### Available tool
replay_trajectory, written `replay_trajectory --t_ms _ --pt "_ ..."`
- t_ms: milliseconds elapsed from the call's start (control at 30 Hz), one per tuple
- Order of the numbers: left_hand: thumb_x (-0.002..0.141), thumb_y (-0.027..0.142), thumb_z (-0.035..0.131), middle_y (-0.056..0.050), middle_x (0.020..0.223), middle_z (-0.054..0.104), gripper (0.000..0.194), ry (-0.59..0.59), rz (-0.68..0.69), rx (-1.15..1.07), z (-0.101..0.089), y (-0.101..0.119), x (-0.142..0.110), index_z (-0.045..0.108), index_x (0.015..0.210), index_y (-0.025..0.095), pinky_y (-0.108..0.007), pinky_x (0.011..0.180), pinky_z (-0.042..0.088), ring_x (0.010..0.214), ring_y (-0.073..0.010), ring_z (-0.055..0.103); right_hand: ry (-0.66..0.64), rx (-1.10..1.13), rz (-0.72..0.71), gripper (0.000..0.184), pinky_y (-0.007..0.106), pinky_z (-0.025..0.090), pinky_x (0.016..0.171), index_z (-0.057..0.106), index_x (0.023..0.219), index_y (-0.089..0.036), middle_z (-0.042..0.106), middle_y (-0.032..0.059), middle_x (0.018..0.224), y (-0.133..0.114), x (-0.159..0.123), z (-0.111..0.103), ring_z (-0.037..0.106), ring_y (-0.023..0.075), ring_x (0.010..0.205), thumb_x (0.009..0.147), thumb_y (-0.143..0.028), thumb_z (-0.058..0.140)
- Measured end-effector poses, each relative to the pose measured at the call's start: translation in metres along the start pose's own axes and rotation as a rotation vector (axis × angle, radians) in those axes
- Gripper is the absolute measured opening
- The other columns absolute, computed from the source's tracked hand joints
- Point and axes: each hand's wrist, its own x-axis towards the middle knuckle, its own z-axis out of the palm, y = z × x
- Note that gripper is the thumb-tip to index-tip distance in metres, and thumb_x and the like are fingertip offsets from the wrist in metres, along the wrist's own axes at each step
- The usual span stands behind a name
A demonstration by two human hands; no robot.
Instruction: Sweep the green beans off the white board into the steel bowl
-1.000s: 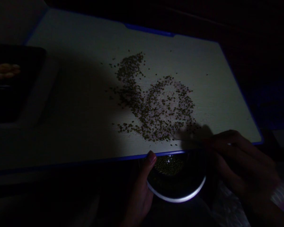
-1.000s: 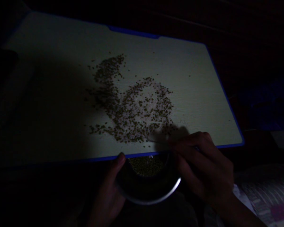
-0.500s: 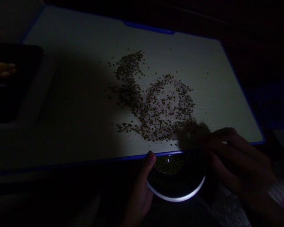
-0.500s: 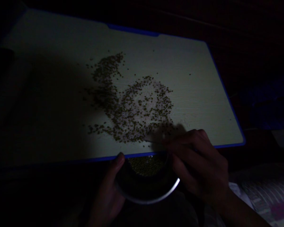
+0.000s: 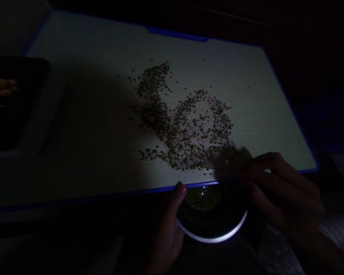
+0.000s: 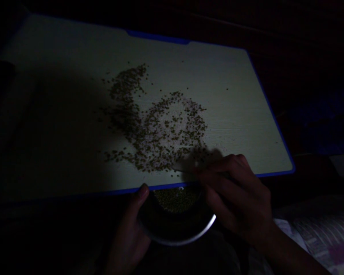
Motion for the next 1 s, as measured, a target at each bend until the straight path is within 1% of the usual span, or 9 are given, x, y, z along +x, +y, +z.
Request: replay_trajectory --t_ms 100,267,433,533,633,700,767,900,1000 --pt "0.074 0.034 0.104 -0.013 0.147 0.086 0.088 0.016 -0.027 -0.004 -0.002 -0.001 0.001 0.071 0.156 0.026 -0.063 0.133 0.052 0.16 -0.0491 0.063 0.002 0.022 -0.014 0.032 0.037 0.061 0.072 0.081 0.123 -0.025 0.081 0.0036 0.104 0.0 -0.003 0.0 0.079 0.0196 0.086 0.1 -0.004 0.075" --pt "0.077 0.043 0.104 -0.013 0.148 0.086 0.078 -0.003 -0.027 0.018 0.001 -0.001 0.001 0.077 0.147 0.024 -0.063 0.133 0.053 0.162 -0.0495 0.061 -0.002 0.081 0.0 0.044 0.039 0.063 0.074 0.083 0.132 -0.029 0.082 0.0033 0.107 0.0 -0.006 0.0 0.079 0.0212 0.088 0.096 -0.003 0.077" --pt "0.076 0.045 0.105 -0.014 0.144 0.088 0.078 0.011 -0.052 0.023 -0.001 -0.001 0.001 0.078 0.146 0.024 -0.066 0.132 0.053 0.16 -0.051 0.062 -0.017 0.102 -0.034 0.039 0.038 0.062 0.075 0.083 0.129 -0.022 0.081 0.0056 0.108 0.001 -0.006 0.004 0.078 0.0206 0.091 0.096 -0.003 0.077" --pt "0.075 0.04 0.105 -0.015 0.147 0.086 0.074 0.004 -0.051 0.011 -0.002 -0.002 0.0 0.078 0.142 0.022 -0.065 0.133 0.052 0.159 -0.0506 0.064 -0.015 0.122 -0.103 0.034 0.04 0.061 0.073 0.084 0.125 -0.018 0.08 0.0077 0.108 0.003 -0.008 0.004 0.076 0.0212 0.091 0.096 -0.002 0.075" --pt "0.072 0.033 0.105 -0.014 0.148 0.086 0.074 0.02 -0.045 -0.023 0.0 -0.003 -0.001 0.078 0.139 0.022 -0.063 0.134 0.052 0.16 -0.0503 0.063 -0.004 0.138 -0.133 0.038 0.042 0.061 0.07 0.084 0.129 -0.02 0.082 0.0066 0.109 0.004 -0.012 0.001 0.076 0.0215 0.087 0.097 -0.004 0.074" --pt "0.068 0.031 0.106 -0.014 0.146 0.087 0.075 0.05 -0.049 -0.039 0.002 -0.003 -0.001 0.078 0.137 0.022 -0.063 0.134 0.052 0.161 -0.0509 0.062 0.023 0.132 -0.103 0.044 0.043 0.062 0.069 0.084 0.133 -0.025 0.084 0.0044 0.106 0.006 -0.015 -0.004 0.078 0.0224 0.085 0.095 -0.004 0.077" --pt "0.065 0.032 0.107 -0.014 0.144 0.088 0.079 0.071 -0.048 -0.047 0.004 -0.004 0.0 0.078 0.137 0.023 -0.063 0.134 0.052 0.162 -0.0511 0.061 0.049 0.106 -0.038 0.045 0.043 0.062 0.068 0.085 0.13 -0.027 0.085 0.0033 0.102 0.008 -0.019 -0.011 0.079 0.0235 0.083 0.093 -0.002 0.079" --pt "0.066 0.038 0.107 -0.011 0.148 0.087 0.087 0.071 -0.052 -0.018 0.007 -0.009 0.001 0.076 0.147 0.028 -0.064 0.135 0.051 0.163 -0.0496 0.06 0.122 -0.01 0.131 0.032 0.039 0.061 0.065 0.084 0.116 -0.028 0.082 0.0024 0.098 0.015 -0.027 -0.025 0.078 0.0228 0.081 0.097 -0.003 0.079" --pt "0.068 0.045 0.107 -0.011 0.148 0.086 0.091 0.043 -0.055 0.018 0.014 -0.013 0.001 0.074 0.151 0.03 -0.066 0.134 0.051 0.167 -0.0498 0.055 0.134 -0.039 0.178 0.031 0.037 0.063 0.067 0.084 0.117 -0.028 0.082 0.002 0.101 0.018 -0.03 -0.028 0.078 0.0216 0.082 0.098 -0.004 0.079"
